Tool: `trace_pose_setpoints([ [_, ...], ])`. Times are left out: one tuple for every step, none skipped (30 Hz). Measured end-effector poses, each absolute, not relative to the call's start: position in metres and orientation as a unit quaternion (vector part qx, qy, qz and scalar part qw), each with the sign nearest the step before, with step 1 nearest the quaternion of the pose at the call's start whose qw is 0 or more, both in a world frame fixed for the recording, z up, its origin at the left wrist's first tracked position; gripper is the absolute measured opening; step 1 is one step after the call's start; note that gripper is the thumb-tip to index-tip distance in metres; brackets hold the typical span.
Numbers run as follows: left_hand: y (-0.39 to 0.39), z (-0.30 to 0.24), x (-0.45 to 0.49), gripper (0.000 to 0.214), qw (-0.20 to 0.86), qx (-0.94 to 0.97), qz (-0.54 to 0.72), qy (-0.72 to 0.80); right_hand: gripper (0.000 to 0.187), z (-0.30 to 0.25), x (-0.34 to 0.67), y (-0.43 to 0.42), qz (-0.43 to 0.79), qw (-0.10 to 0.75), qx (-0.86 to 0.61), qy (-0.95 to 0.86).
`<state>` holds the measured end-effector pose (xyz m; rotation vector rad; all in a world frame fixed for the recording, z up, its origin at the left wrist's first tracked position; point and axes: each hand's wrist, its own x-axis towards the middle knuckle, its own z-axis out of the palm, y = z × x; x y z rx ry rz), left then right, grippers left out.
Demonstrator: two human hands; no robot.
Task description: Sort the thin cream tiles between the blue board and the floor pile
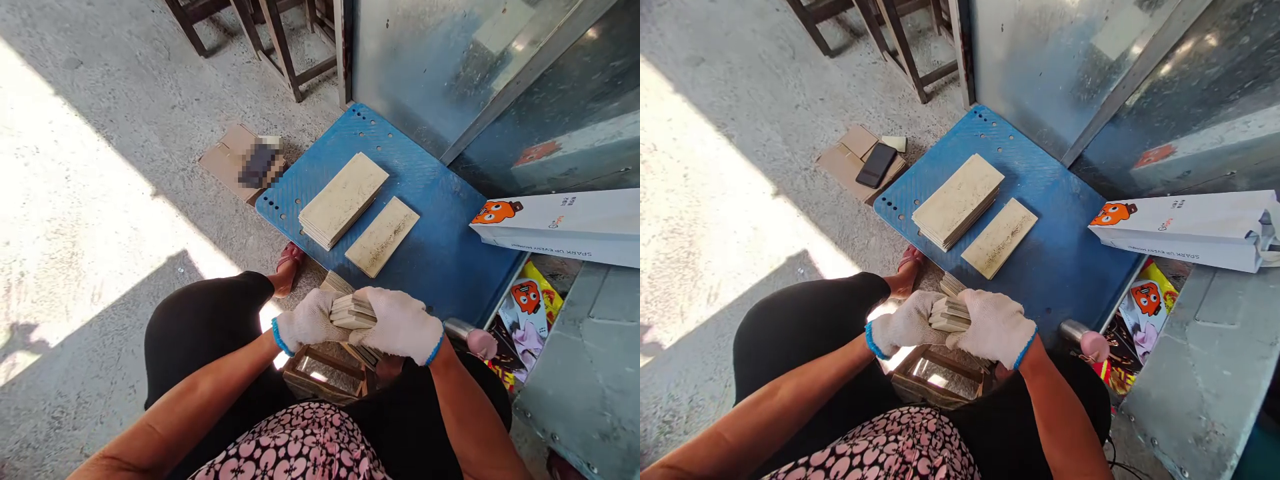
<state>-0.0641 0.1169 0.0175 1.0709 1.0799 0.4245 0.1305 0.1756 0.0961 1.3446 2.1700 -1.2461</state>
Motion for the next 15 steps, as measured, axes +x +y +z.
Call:
trace_pose_setpoints([
  [0.113, 0.016, -0.068, 0.036, 0.702, 0.490, 0.183, 0.484, 0.056, 0.093, 0.126, 0.170, -0.438, 0.151, 0.467, 0.753],
  [0.110, 0.015, -0.073, 0.035, 0.699, 0.498, 0.173, 0.483, 0.054, 0.090, 0.122, 0.164, -0.441, 0.146, 0.466, 0.753],
  [0.107, 0.015, -0.078, 0.035, 0.693, 0.509, 0.159, 0.485, 0.050, 0.086, 0.119, 0.157, -0.442, 0.141, 0.463, 0.755],
  [0.104, 0.014, -0.084, 0.036, 0.684, 0.526, 0.145, 0.484, 0.047, 0.083, 0.115, 0.149, -0.443, 0.136, 0.458, 0.759],
  [0.102, 0.014, -0.089, 0.036, 0.669, 0.551, 0.134, 0.480, 0.044, 0.078, 0.111, 0.140, -0.443, 0.133, 0.453, 0.762],
  [0.100, 0.014, -0.094, 0.036, 0.646, 0.583, 0.123, 0.477, 0.043, 0.074, 0.107, 0.132, -0.440, 0.133, 0.453, 0.764],
  [0.099, 0.014, -0.098, 0.036, 0.614, 0.617, 0.106, 0.481, 0.043, 0.069, 0.103, 0.125, -0.435, 0.134, 0.457, 0.764],
  [0.099, 0.015, -0.101, 0.037, 0.574, 0.649, 0.079, 0.494, 0.044, 0.063, 0.099, 0.119, -0.431, 0.138, 0.461, 0.764],
  [0.100, 0.017, -0.104, 0.040, 0.527, 0.676, 0.041, 0.513, 0.045, 0.058, 0.094, 0.115, -0.429, 0.142, 0.464, 0.762],
  [0.102, 0.021, -0.106, 0.046, 0.481, 0.695, -0.006, 0.535, 0.045, 0.051, 0.089, 0.112, -0.428, 0.148, 0.467, 0.759],
  [0.105, 0.025, -0.108, 0.052, 0.440, 0.702, -0.058, 0.557, 0.043, 0.045, 0.084, 0.111, -0.427, 0.155, 0.473, 0.755],
  [0.108, 0.031, -0.110, 0.056, 0.408, 0.697, -0.107, 0.579, 0.040, 0.038, 0.079, 0.111, -0.425, 0.163, 0.479, 0.751],
  [0.112, 0.036, -0.112, 0.057, 0.386, 0.686, -0.148, 0.599, 0.038, 0.030, 0.074, 0.112, -0.421, 0.172, 0.487, 0.746],
  [0.116, 0.042, -0.115, 0.056, 0.371, 0.673, -0.173, 0.616, 0.037, 0.021, 0.069, 0.114, -0.413, 0.182, 0.496, 0.742],
  [0.120, 0.047, -0.117, 0.053, 0.363, 0.662, -0.183, 0.630, 0.037, 0.012, 0.065, 0.116, -0.403, 0.192, 0.506, 0.739],
])
